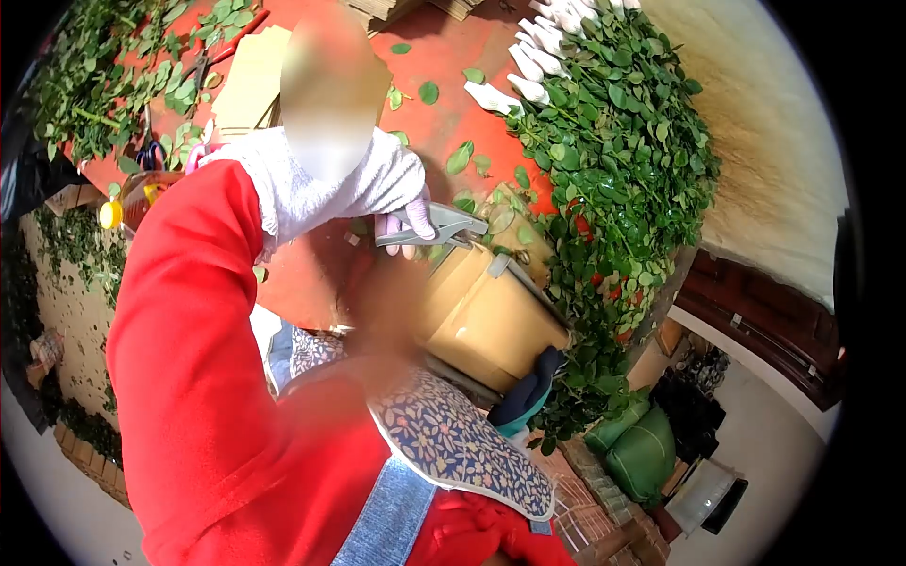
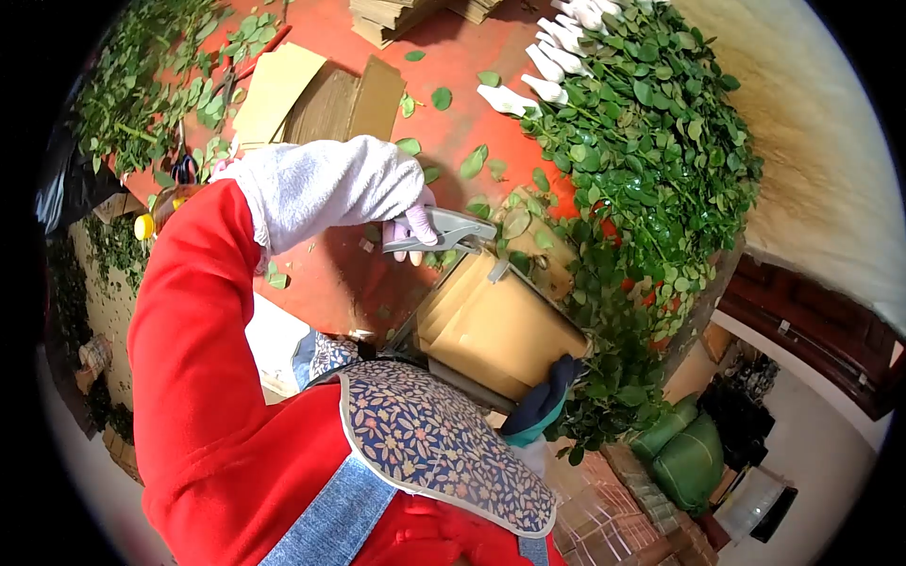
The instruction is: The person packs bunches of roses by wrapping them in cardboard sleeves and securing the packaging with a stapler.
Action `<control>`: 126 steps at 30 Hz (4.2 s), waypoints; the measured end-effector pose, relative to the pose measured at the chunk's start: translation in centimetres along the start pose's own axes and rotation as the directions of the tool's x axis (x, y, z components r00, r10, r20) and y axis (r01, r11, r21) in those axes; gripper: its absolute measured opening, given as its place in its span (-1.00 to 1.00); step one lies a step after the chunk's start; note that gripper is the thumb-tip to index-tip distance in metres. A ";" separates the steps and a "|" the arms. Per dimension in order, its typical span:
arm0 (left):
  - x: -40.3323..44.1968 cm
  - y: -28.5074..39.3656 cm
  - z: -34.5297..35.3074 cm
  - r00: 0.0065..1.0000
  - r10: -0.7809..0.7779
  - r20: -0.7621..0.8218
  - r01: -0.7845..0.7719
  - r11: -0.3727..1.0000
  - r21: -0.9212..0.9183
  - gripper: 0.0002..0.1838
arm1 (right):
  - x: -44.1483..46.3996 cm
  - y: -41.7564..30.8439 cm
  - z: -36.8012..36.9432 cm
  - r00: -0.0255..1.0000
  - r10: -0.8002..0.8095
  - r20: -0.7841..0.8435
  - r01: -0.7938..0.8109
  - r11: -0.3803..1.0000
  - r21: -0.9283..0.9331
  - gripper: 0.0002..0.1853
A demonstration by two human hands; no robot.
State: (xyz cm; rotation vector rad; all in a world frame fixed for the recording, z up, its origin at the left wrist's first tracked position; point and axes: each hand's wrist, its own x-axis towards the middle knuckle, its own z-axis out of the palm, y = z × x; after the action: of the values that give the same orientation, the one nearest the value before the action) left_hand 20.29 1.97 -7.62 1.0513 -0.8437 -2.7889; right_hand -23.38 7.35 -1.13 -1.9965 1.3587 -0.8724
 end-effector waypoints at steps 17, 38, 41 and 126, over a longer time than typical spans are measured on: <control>4.8 5.1 4.8 0.922 0.289 -0.259 -0.318 0.945 -0.075 -0.33 | 2.6 -1.5 -0.9 0.989 -0.149 -0.015 0.148 0.989 -0.007 -0.71; 6.1 6.5 23.7 0.201 0.978 -0.055 -0.570 0.162 0.806 -0.12 | 5.3 -11.5 -6.6 0.947 -0.267 0.181 0.254 0.963 0.091 0.13; 8.4 7.7 26.4 0.297 0.946 0.129 -0.279 -0.043 0.959 -0.06 | 3.6 -10.0 -6.6 0.974 -0.201 0.103 0.162 0.939 0.302 -0.09; 13.2 7.5 20.0 0.806 0.552 -0.212 0.357 -0.170 0.918 -0.36 | -1.4 8.1 -11.2 0.773 0.259 0.579 -0.364 0.929 0.071 -0.54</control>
State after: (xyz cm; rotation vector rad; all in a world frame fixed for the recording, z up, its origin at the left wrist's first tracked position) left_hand -3.40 2.17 0.69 1.5192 -2.8688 -0.6767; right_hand -37.08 4.96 -0.48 -1.6313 1.1608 -0.2032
